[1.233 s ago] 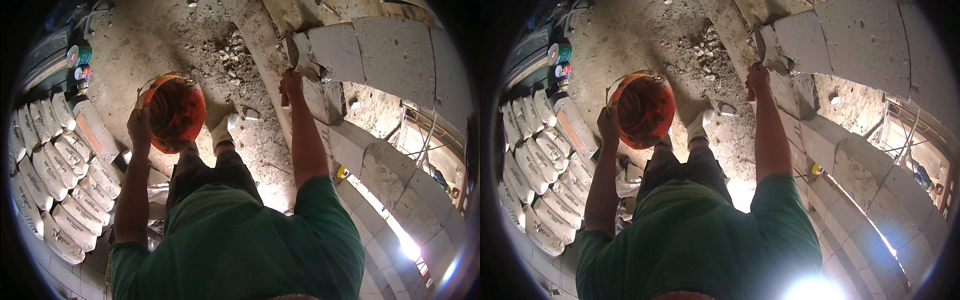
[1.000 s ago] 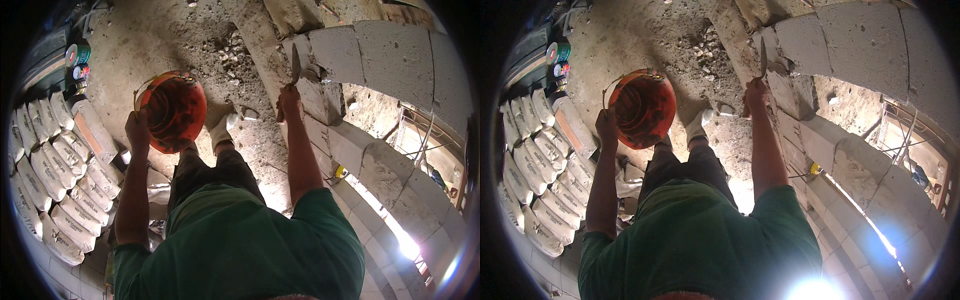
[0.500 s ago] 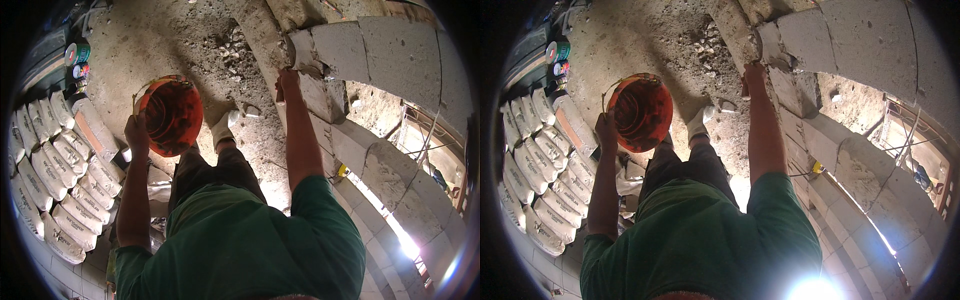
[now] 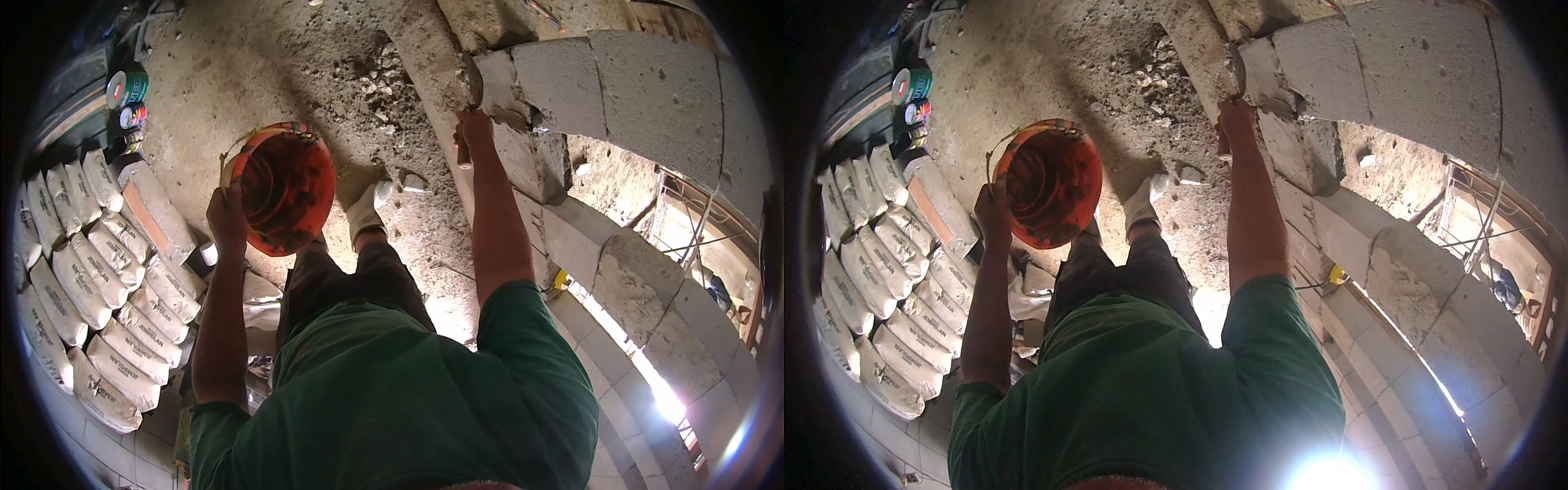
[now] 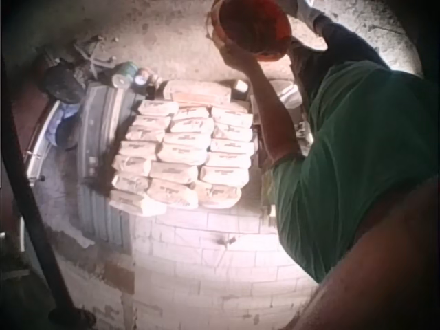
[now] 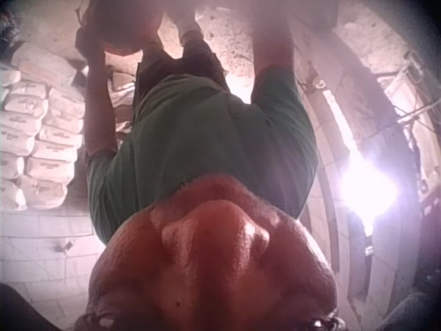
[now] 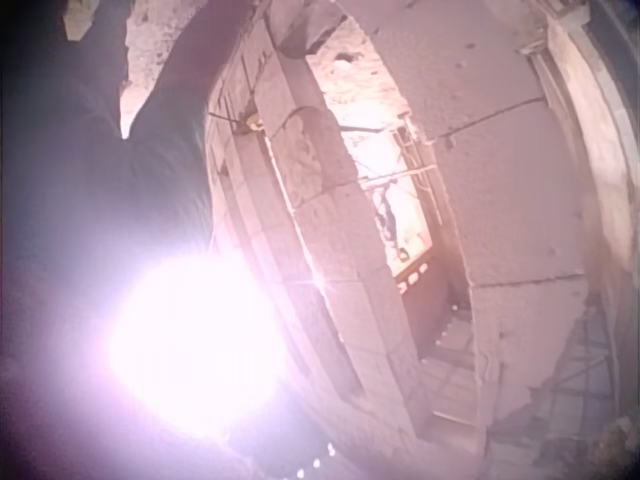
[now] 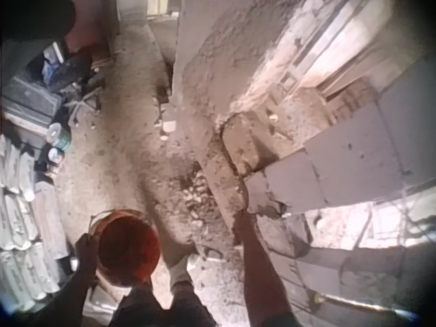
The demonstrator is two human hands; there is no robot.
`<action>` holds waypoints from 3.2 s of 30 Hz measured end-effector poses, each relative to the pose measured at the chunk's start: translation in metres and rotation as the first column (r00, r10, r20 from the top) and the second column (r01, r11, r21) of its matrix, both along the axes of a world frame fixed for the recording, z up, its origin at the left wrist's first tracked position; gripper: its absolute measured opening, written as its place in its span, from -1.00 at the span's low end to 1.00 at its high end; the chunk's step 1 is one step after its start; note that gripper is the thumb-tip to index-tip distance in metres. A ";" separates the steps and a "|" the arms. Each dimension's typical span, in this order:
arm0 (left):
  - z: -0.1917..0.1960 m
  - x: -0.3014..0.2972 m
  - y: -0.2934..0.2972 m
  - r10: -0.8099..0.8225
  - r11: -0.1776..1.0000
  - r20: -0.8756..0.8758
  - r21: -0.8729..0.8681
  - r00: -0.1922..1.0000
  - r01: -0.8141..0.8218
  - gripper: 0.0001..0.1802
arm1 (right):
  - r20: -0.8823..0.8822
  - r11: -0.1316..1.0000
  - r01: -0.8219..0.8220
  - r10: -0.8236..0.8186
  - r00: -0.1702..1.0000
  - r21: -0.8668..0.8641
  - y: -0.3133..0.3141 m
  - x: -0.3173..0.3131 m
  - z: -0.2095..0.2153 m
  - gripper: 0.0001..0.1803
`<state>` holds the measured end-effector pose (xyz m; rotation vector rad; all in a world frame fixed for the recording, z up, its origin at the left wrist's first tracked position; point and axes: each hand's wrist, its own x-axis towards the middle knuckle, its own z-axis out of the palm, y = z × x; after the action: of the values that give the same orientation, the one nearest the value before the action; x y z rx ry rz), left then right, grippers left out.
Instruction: The person scoops wet cement from a bucket with a trowel and applies it to the joints between concrete blocks on a wall. They repeatedly refill the bucket from a larger pile on the ground and continue filling gaps along the blockwork.
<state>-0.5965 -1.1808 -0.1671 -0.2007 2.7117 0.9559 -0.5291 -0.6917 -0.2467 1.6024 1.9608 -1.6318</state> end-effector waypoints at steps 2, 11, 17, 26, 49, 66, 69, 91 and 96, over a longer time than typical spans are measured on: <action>-0.002 0.000 -0.002 -0.007 1.000 -0.020 -0.018 1.000 0.007 -0.57 | 0.015 0.996 -0.038 0.037 0.999 0.084 -0.005 0.006 0.016 -0.77; -0.009 0.003 0.002 0.017 0.999 -0.038 0.042 0.999 -0.015 -0.59 | 0.009 0.981 -0.189 0.189 0.982 0.042 0.020 -0.001 -0.032 -0.82; -0.011 0.009 0.003 0.011 1.000 -0.062 0.016 0.998 -0.010 -0.59 | 0.105 0.982 -0.174 0.166 0.981 0.069 0.021 -0.023 0.009 -0.71; -0.016 0.017 0.012 0.084 0.996 -0.027 -0.002 0.996 -0.084 -0.56 | 0.055 0.982 -0.187 0.185 0.981 0.023 0.021 -0.034 -0.011 -0.72; -0.010 -0.094 0.068 0.004 0.987 0.015 0.160 1.000 -0.006 -0.52 | 0.060 0.961 -0.250 0.244 0.968 0.118 0.016 -0.087 0.011 -0.78; -0.002 -0.206 0.029 -0.109 0.965 -0.100 0.228 0.989 0.130 -0.50 | 0.153 0.941 -0.241 0.209 0.966 0.239 0.012 -0.151 -0.004 -0.53; 0.009 -0.217 0.023 -0.118 0.984 0.035 0.136 0.992 0.113 -0.47 | 0.157 0.873 -0.274 0.229 0.961 0.404 -0.011 -0.158 -0.004 -0.50; 0.022 -0.242 0.034 -0.199 0.958 0.011 0.210 0.980 0.193 -0.46 | -0.181 0.988 0.097 -0.118 0.976 -0.123 -0.003 -0.175 0.145 -0.83; 0.021 -0.243 0.035 -0.207 0.956 -0.044 0.202 0.977 0.211 -0.47 | -0.248 0.984 0.152 -0.171 0.954 -0.093 -0.018 -0.157 0.144 -0.83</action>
<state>-0.8397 -1.1459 -0.1464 0.1354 2.5645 1.1687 -0.6862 -0.7094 -0.1030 1.6347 1.8974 -2.0412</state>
